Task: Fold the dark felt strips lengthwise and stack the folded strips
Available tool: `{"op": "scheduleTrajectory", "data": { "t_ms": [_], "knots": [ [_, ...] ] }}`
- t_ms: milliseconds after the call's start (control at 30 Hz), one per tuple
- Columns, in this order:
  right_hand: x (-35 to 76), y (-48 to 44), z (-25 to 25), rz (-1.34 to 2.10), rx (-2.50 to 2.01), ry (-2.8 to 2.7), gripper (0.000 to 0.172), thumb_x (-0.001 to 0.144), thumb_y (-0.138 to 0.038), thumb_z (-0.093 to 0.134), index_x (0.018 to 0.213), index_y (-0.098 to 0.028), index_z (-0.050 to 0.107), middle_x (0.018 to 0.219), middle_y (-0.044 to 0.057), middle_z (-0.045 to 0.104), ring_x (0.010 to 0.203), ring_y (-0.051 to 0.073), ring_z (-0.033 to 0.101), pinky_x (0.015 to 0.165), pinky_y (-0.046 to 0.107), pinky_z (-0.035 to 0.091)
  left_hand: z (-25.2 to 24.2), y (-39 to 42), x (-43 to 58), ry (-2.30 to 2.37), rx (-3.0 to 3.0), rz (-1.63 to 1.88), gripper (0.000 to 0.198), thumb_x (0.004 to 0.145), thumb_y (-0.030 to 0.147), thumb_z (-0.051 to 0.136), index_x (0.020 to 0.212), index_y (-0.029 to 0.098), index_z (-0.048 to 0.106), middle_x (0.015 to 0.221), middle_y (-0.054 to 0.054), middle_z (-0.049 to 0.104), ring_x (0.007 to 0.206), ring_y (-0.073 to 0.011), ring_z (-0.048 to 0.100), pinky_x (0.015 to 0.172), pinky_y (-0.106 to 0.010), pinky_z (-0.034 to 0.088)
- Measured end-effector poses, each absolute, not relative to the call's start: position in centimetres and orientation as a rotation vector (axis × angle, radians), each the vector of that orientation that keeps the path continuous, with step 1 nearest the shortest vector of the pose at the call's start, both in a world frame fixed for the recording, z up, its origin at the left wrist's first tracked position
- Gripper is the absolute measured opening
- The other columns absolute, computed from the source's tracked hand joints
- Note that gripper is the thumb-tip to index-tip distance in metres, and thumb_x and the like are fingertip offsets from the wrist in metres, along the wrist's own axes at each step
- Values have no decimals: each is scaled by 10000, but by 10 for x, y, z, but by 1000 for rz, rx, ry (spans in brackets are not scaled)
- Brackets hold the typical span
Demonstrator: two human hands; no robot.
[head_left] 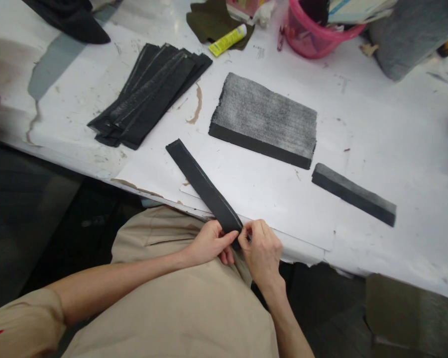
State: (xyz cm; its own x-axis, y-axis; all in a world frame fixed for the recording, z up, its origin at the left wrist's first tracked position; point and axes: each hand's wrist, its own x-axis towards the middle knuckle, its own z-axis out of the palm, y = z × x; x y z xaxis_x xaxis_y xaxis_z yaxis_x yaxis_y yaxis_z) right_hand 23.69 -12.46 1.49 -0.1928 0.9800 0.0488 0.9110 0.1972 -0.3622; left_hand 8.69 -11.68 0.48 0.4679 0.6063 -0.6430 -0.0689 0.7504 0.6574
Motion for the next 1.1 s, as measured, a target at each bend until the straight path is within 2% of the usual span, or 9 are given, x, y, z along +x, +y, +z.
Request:
{"op": "scheduleTrajectory", "data": {
  "t_ms": [367,567,733,1100],
  "knots": [
    [240,-129,9,570,-1886,-1999,64,864,-193,517,803,-204,530,722,-14,570,671,150,560,642,275,391,6,-115,86,1020,600,447,471,771,553,653,827,88,599,461,-50,619,378,-128,575,377,-175,448],
    [247,-127,18,921,-1769,-1917,192,975,-255,416,974,-213,603,886,17,643,799,151,602,716,264,434,1,-116,84,1022,568,460,482,767,553,659,859,89,571,482,-50,625,397,-140,590,384,-188,459],
    [245,-127,16,823,-1744,-1978,108,947,-257,522,974,-216,618,874,9,640,800,152,599,729,261,427,0,-117,86,994,562,489,521,748,582,668,890,89,574,480,-43,621,402,-140,595,382,-179,453],
    [239,-124,18,546,-1801,-2282,143,938,-165,482,848,-199,588,768,5,589,712,163,556,661,283,347,-9,-123,88,1045,598,478,461,756,554,653,845,111,561,475,-32,628,390,-133,589,382,-176,461]
  ]
}}
